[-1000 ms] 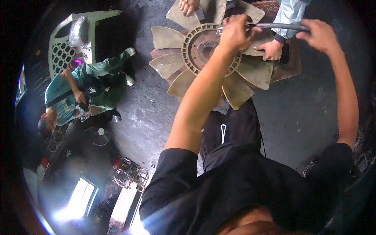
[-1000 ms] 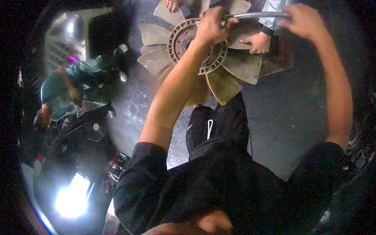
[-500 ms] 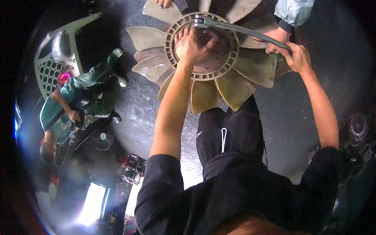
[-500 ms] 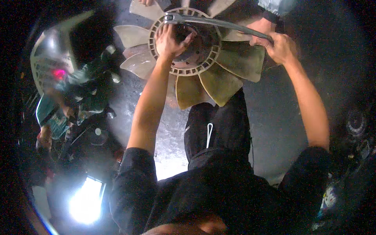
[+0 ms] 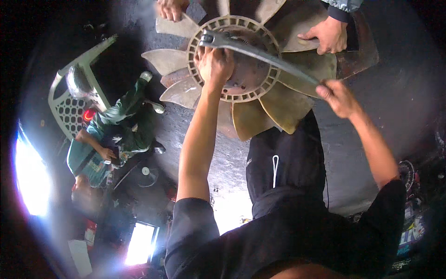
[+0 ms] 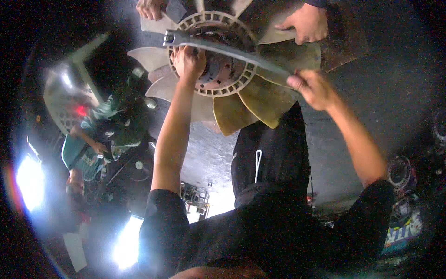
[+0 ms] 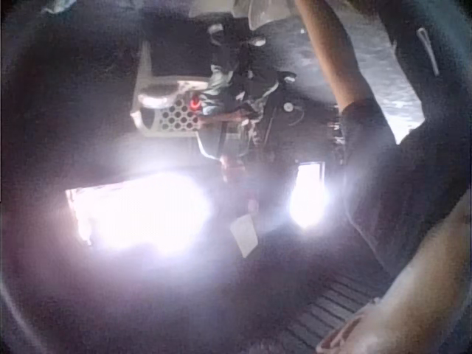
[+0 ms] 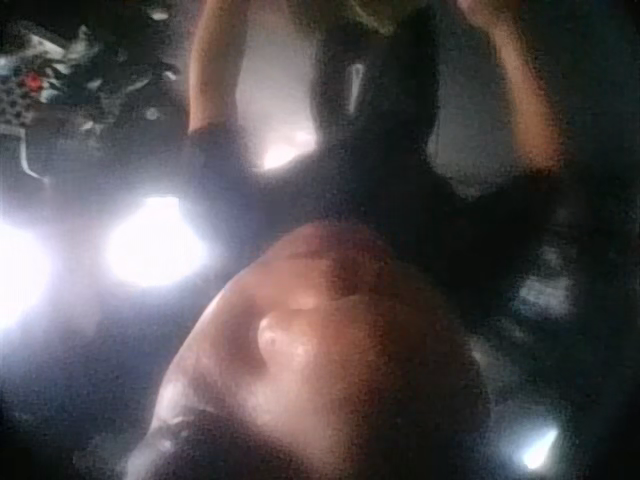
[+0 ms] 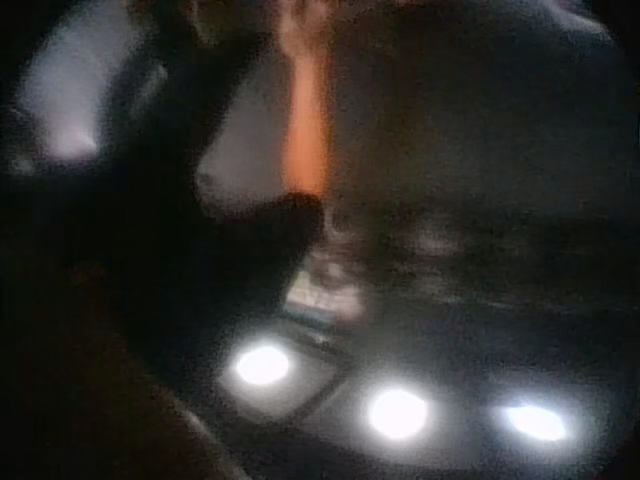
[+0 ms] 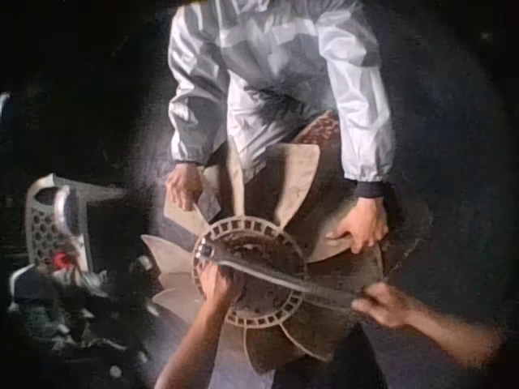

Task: The person loosens and removes several bolts from the center of a large mechanical fan assembly using a wrench and a socket tool while another person holds the fan blades still.

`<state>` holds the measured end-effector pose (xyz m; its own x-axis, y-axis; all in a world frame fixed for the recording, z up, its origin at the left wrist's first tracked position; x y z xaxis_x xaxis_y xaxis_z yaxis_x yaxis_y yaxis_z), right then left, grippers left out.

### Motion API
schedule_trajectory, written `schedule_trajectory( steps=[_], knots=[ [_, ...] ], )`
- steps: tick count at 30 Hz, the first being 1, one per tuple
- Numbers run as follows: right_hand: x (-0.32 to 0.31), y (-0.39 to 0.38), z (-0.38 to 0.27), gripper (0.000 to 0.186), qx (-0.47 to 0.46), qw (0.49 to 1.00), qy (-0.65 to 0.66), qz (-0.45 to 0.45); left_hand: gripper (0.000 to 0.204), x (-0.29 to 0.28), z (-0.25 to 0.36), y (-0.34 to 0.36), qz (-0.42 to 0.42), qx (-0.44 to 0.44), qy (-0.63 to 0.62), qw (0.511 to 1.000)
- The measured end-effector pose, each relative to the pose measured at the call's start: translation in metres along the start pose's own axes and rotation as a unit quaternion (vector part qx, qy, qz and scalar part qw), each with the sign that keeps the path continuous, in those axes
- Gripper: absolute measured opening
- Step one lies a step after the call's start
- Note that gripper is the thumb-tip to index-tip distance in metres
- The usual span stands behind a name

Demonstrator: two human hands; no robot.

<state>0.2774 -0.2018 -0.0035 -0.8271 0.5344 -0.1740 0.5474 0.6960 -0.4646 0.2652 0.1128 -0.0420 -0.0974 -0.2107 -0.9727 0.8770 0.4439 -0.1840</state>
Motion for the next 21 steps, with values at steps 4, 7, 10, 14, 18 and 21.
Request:
schedule_trajectory(
  steps=[4,7,10,14,18,21],
  knots=[
    [0.020,0.000,0.010,0.049,-0.011,0.989,0.126,-0.073,0.047,-0.013,-0.002,0.001,-0.057,0.102,-0.172,0.978],
    [0.038,-0.008,0.025,0.046,0.057,0.962,0.232,-0.131,0.064,-0.010,-0.023,-0.011,-0.038,0.065,-0.163,0.984],
    [0.083,-0.014,0.013,0.045,0.061,0.940,0.324,-0.087,0.056,0.001,-0.051,-0.018,0.009,0.071,-0.214,0.974],
    [0.130,-0.025,0.009,0.045,0.040,0.930,0.365,-0.025,0.049,0.007,-0.050,-0.018,-0.019,-0.025,-0.258,0.966],
    [0.158,-0.025,0.007,0.043,0.053,0.911,0.408,0.011,0.042,0.020,-0.067,-0.016,-0.038,-0.120,-0.361,0.924],
    [0.178,-0.022,-0.001,0.041,0.051,0.892,0.448,0.037,0.038,0.007,-0.063,-0.017,0.028,-0.087,-0.342,0.935]
  ],
)
Point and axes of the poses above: each hand's wrist, its own y-axis towards the middle knuckle, its own x-axis out of the palm, z = x × y, the point moved 9 cm from there along y, towards the middle knuckle, and after that the axes turned 13 degrees about -x, right-handed, at the moved point
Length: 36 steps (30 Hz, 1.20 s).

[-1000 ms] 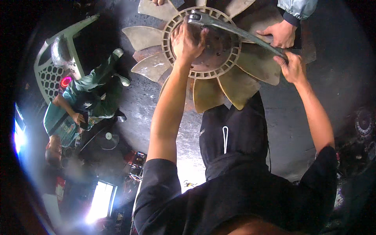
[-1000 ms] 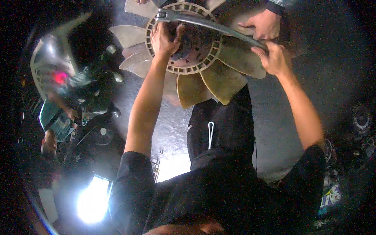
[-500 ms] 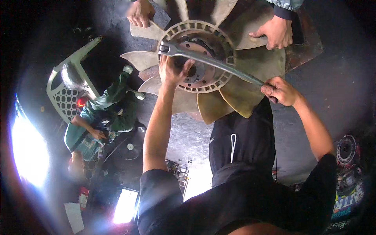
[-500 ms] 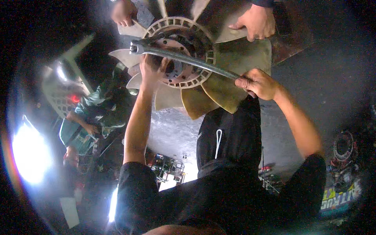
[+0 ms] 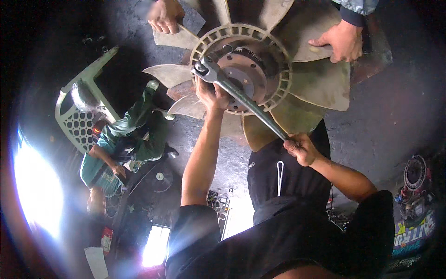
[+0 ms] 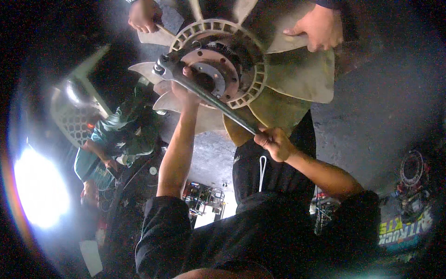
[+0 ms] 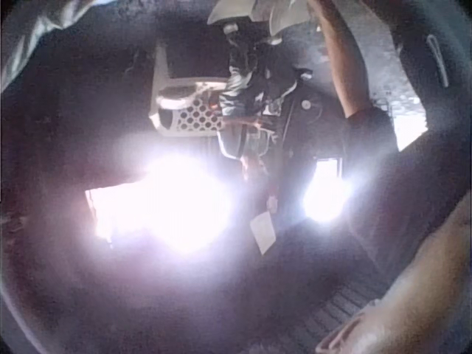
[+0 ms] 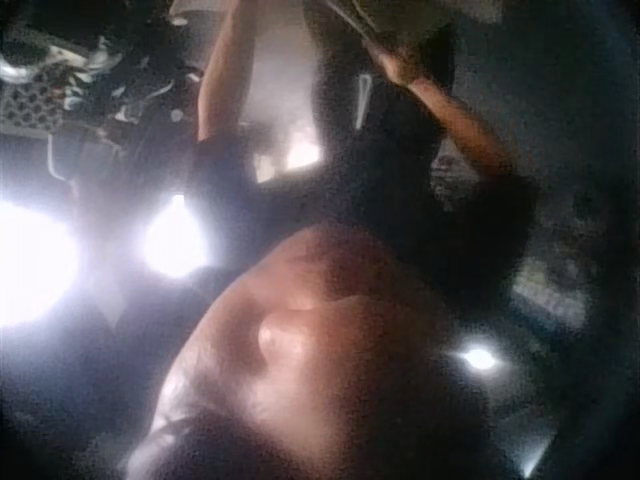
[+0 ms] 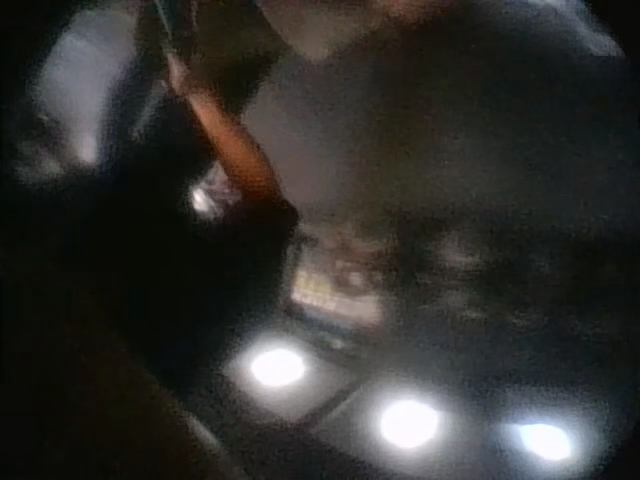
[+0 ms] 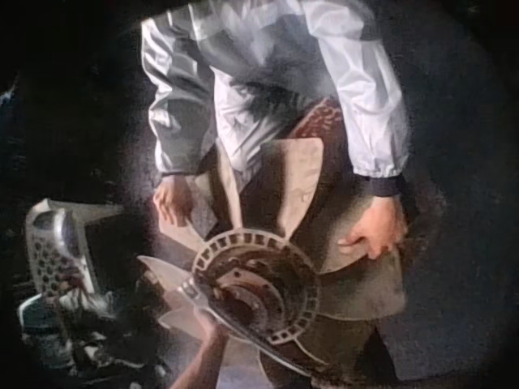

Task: The person loosens and removes several bolts from the center of a large mechanical fan assembly using a wrench and a socket tool while another person holds the fan blades still.

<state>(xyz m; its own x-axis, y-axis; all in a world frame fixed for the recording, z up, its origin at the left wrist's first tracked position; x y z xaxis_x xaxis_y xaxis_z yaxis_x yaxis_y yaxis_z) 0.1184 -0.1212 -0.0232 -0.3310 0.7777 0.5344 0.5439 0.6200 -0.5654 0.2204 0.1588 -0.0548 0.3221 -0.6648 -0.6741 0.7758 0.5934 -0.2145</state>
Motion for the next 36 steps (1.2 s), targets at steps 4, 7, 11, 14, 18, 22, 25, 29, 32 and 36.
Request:
schedule_trajectory(
  steps=[4,7,11,14,18,22,25,29,32,36],
  knots=[
    [0.018,0.001,0.013,0.040,-0.039,0.999,-0.036,0.008,0.040,0.001,0.005,0.002,-0.033,-0.012,0.024,0.999],
    [0.031,0.003,0.020,0.037,-0.052,0.999,-0.010,0.013,0.032,-0.001,0.004,0.001,-0.035,-0.048,0.045,0.997],
    [0.050,0.008,0.025,0.031,-0.056,0.997,0.023,0.039,0.025,-0.005,0.009,-0.003,-0.011,-0.020,0.057,0.998],
    [0.061,0.010,0.029,0.031,-0.153,0.982,-0.002,0.110,0.022,-0.006,0.002,-0.006,0.026,-0.059,0.024,0.998],
    [0.043,0.007,0.044,0.030,-0.066,0.997,0.026,0.029,0.031,-0.006,0.002,0.001,-0.040,-0.072,-0.041,0.996],
    [0.049,0.018,0.011,0.024,-0.098,0.993,-0.006,-0.060,0.047,0.012,-0.019,0.016,-0.196,-0.041,-0.017,0.980],
    [0.047,0.021,0.014,0.015,-0.179,0.982,-0.061,-0.003,0.047,0.007,-0.027,0.008,-0.162,-0.025,0.001,0.986],
    [0.046,0.023,0.001,0.013,-0.210,0.966,-0.147,0.023,0.048,0.006,-0.045,-0.001,-0.154,-0.034,0.003,0.988],
    [0.045,0.015,0.010,0.017,-0.220,0.959,-0.176,0.036,0.048,0.010,-0.056,-0.007,-0.145,-0.041,-0.004,0.989],
    [0.047,0.008,0.015,0.024,-0.236,0.935,-0.259,0.050,0.049,0.007,-0.067,-0.009,-0.123,-0.058,-0.015,0.991]
  ],
)
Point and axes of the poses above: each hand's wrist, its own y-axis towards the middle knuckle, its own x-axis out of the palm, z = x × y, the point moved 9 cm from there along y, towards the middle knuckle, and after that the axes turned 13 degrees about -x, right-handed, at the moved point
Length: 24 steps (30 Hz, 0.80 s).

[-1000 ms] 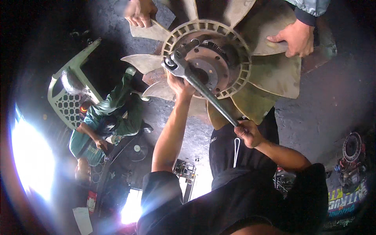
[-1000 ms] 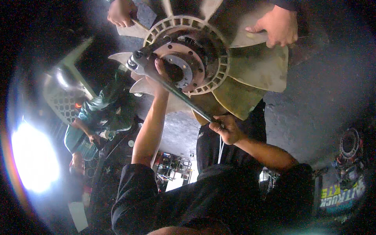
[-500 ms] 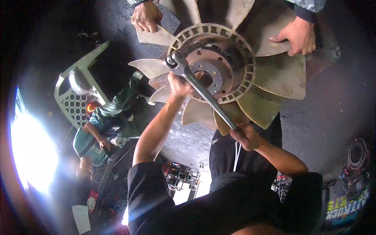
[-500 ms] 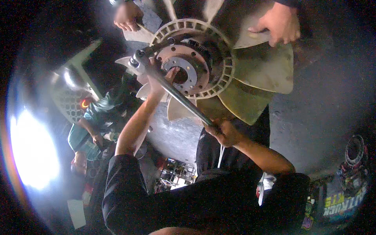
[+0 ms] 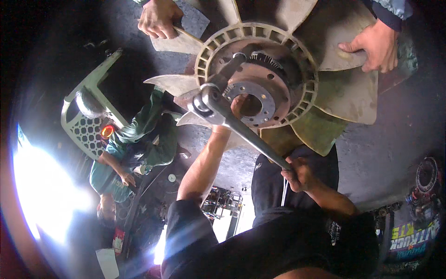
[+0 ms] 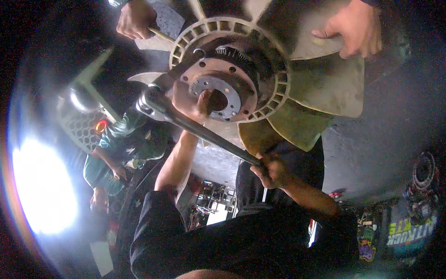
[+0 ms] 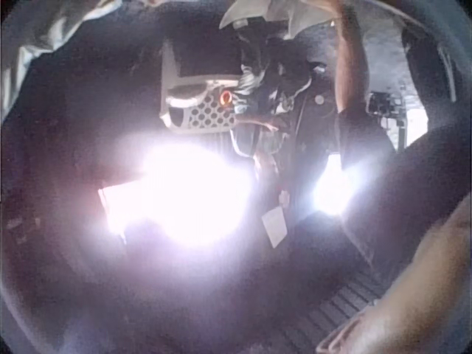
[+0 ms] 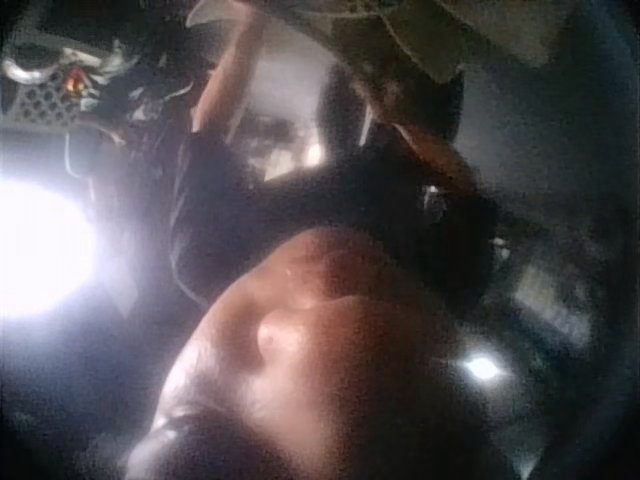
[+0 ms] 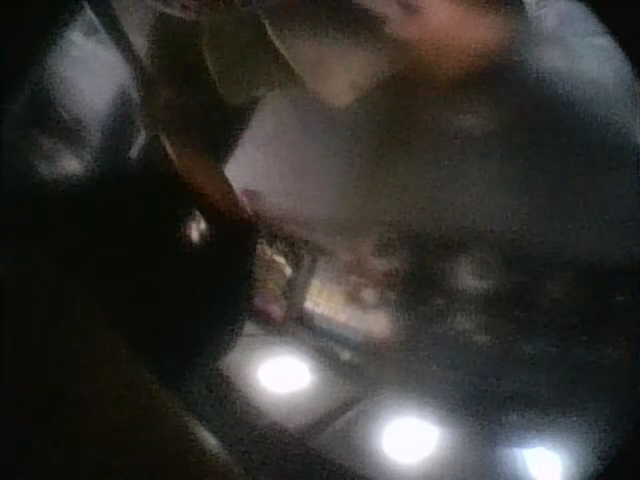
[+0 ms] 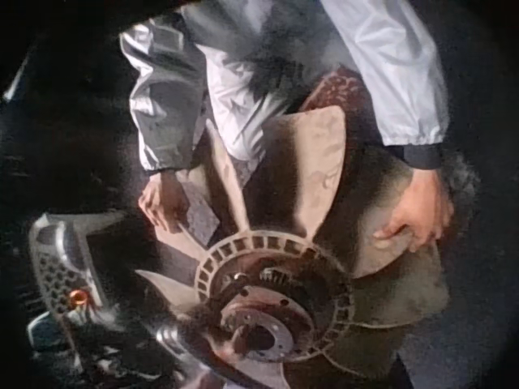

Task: The person loosens and removes several bolts from the center of a large mechanical fan assembly using a wrench and a socket tool while another person holds the fan blades still.

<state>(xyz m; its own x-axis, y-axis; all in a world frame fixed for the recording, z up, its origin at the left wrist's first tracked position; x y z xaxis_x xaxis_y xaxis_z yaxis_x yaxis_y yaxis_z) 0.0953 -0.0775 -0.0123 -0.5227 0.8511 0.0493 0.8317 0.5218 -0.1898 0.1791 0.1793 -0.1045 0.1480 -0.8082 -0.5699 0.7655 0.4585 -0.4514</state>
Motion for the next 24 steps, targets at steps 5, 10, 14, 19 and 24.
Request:
schedule_trajectory(
  steps=[5,10,14,19,24],
  knots=[
    [0.006,0.004,0.001,0.017,0.028,0.999,0.002,0.044,0.051,-0.006,-0.005,-0.002,0.012,-0.017,-0.020,1.000],
    [0.019,0.001,0.007,0.019,0.042,0.998,0.018,0.046,0.052,-0.006,-0.007,-0.004,0.021,-0.031,-0.037,0.999],
    [0.058,-0.028,0.040,0.017,0.162,0.978,0.129,0.007,0.053,-0.005,-0.008,-0.007,0.024,-0.033,-0.049,0.998],
    [0.050,0.003,0.010,0.019,0.085,0.989,0.086,0.087,0.055,0.002,-0.019,-0.010,0.050,-0.034,-0.069,0.996],
    [0.082,-0.012,0.016,0.015,0.093,0.976,0.185,0.069,0.057,-0.005,0.000,-0.018,0.088,-0.049,-0.063,0.993]
  ],
)
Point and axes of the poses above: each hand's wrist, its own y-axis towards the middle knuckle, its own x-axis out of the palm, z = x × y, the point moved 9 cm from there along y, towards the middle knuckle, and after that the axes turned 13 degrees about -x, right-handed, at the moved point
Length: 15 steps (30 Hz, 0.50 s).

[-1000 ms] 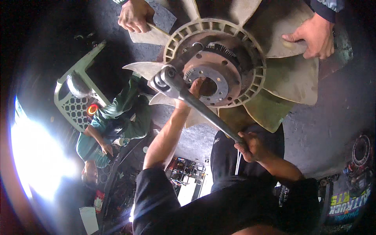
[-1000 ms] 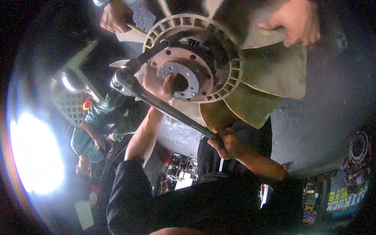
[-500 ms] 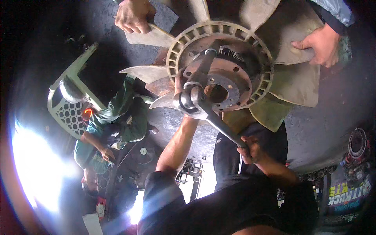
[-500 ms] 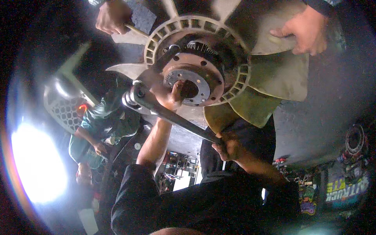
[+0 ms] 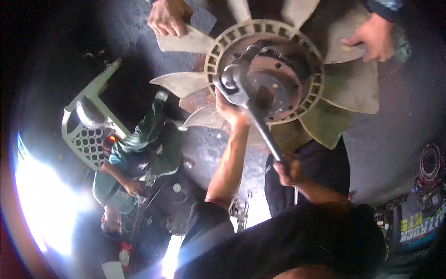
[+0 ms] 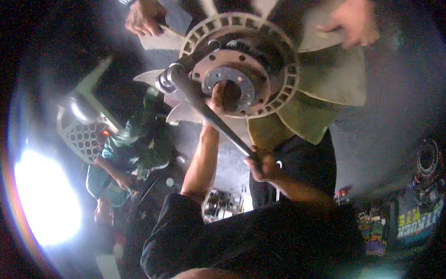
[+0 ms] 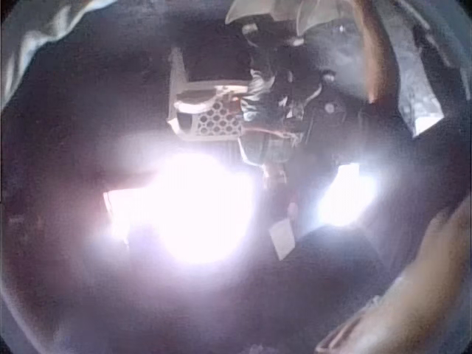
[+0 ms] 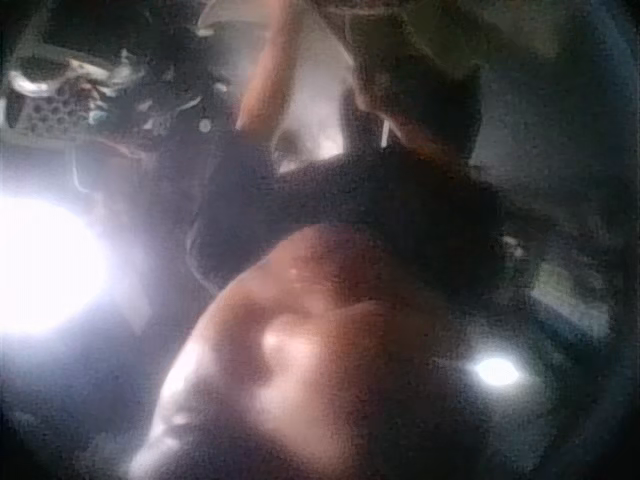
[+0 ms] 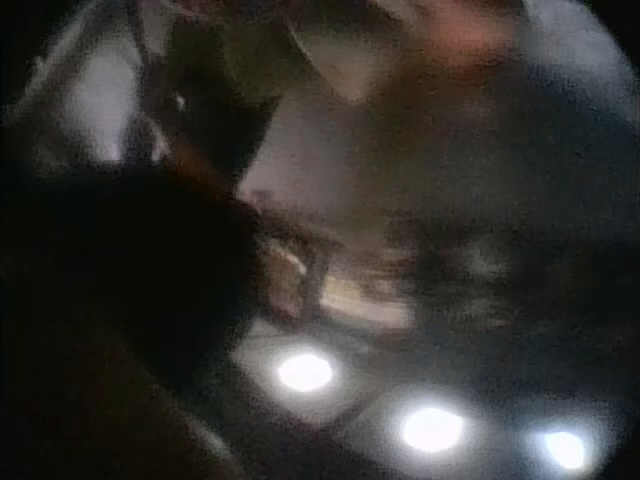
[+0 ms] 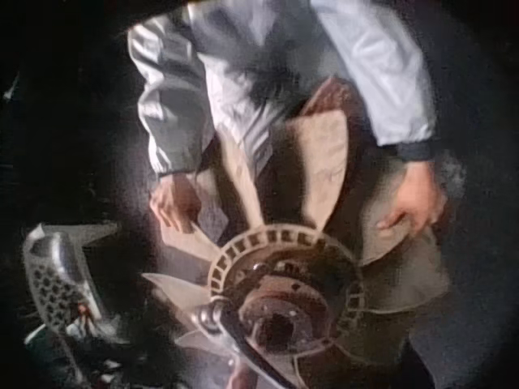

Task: The person loosens and removes several bolts from the center of a large mechanical fan assembly using a wrench and a socket tool while another person holds the fan blades still.

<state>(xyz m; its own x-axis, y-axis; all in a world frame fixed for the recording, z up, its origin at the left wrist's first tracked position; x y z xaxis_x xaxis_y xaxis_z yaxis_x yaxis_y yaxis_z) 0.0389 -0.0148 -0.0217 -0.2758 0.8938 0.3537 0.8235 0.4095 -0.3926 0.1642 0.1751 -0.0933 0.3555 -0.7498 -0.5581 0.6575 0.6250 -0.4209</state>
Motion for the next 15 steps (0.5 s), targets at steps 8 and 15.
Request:
schedule_trajectory(
  steps=[8,15],
  knots=[
    [-0.019,0.019,0.010,0.036,-0.030,0.993,0.050,0.104,0.077,0.018,0.040,0.016,-0.025,0.000,0.036,0.999],
    [-0.006,0.023,0.001,0.035,-0.067,0.991,0.092,0.076,0.084,-0.003,0.027,0.021,-0.006,-0.100,0.022,0.995]
  ],
)
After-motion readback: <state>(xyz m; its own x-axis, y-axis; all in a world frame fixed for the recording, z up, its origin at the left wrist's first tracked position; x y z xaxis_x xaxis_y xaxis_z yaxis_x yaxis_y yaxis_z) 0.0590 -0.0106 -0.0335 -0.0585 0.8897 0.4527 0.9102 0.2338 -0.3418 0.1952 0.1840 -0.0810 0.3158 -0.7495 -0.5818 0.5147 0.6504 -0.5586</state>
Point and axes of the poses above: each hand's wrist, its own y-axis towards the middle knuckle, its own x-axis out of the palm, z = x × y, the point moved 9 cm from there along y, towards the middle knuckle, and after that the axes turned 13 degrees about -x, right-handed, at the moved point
